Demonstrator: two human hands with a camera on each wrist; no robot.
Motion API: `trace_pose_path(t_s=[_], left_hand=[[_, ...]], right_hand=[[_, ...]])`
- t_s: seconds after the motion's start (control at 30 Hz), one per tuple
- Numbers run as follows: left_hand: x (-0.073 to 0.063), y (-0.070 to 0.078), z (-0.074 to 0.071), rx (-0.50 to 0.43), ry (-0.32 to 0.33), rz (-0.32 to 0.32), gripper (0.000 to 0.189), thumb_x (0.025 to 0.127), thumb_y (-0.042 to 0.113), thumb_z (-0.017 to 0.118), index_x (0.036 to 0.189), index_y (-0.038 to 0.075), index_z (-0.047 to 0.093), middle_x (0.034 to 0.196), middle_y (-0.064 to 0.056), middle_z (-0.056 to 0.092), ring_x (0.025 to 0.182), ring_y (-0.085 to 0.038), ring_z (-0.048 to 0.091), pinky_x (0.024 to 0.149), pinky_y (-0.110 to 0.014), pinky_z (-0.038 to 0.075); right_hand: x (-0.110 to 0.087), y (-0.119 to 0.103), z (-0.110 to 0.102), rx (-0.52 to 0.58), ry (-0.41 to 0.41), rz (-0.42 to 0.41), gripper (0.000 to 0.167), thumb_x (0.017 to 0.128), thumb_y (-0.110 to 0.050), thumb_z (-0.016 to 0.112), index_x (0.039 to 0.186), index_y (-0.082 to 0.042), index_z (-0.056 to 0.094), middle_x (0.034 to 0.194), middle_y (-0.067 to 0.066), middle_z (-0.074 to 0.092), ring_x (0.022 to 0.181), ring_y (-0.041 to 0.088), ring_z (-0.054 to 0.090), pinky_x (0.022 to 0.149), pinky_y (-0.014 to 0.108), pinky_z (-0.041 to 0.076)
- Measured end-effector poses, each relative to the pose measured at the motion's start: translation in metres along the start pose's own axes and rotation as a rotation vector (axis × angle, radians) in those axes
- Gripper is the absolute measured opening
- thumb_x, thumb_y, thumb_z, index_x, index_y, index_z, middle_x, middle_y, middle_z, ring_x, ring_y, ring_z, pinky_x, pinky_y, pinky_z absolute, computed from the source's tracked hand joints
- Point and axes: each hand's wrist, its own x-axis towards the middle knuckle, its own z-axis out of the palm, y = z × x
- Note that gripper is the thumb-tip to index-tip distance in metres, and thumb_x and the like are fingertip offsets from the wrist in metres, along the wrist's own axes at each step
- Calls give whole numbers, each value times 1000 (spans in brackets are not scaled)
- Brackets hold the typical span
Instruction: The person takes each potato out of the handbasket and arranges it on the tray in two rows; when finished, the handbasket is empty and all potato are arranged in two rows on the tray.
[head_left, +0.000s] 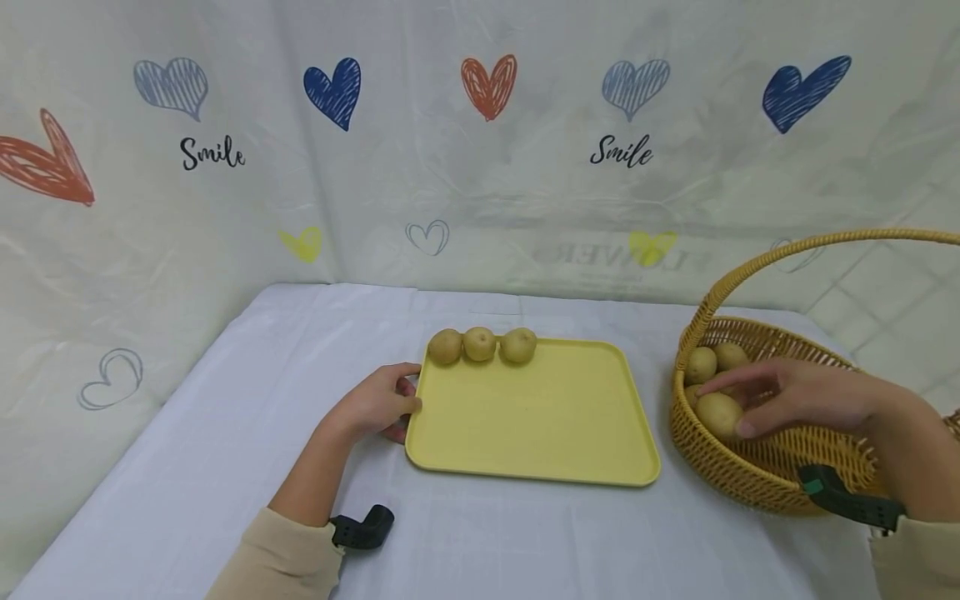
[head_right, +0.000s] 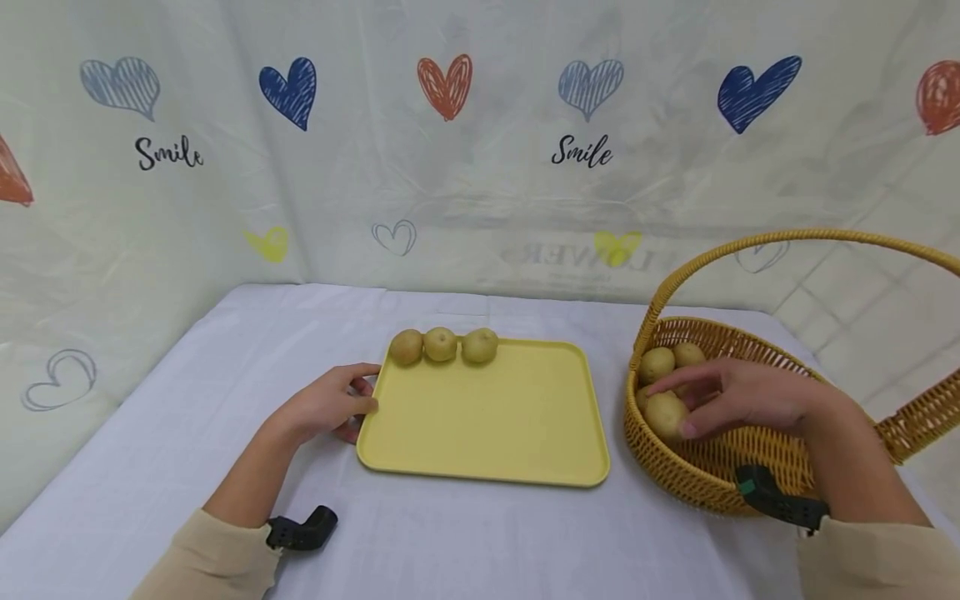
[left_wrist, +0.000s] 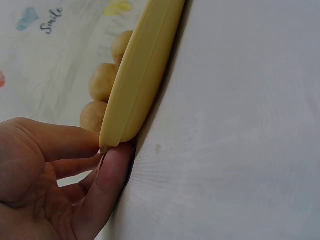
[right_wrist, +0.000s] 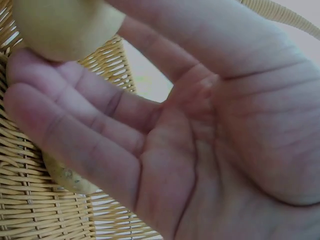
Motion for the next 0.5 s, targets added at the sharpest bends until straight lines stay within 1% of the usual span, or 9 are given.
trace_pose_path(t_s=[0.17,0.27,0.4,0.5], left_hand=[[0,-1,0,11,3,-3,62,98,3,61,156,7,42,107,-12,53,75,-20,62,57,-33,62],[0,-1,0,17,5,-5,62,98,4,61,157,8,41,108,-12,53,78,-20,63,58,-33,62],[0,0,0,18,9,-5,63,98,4,61,157,8,41,109,-12,53,80,-20,62,58,-33,62],[-1,0,1,18,8,-7,62,99,4,61,157,8,41,109,-12,52,80,-20,62,58,-33,63]], right_hand=[[-1,1,-3,40,0,-15,49,100,-5,63,149,-12,55,132,-14,61,116,-1,56,87,24,56],[-1,1,-3,64,0,-36,51,101,-3,61,151,-12,53,136,-20,60,120,-3,55,89,23,56],[-2,0,-1,98,14,-59,53,100,-1,60,150,-16,54,137,-23,59,120,0,58,90,25,57],[-2,-1,1,97,42,-59,53,100,-1,61,150,-18,55,138,-27,57,119,1,58,89,26,57]])
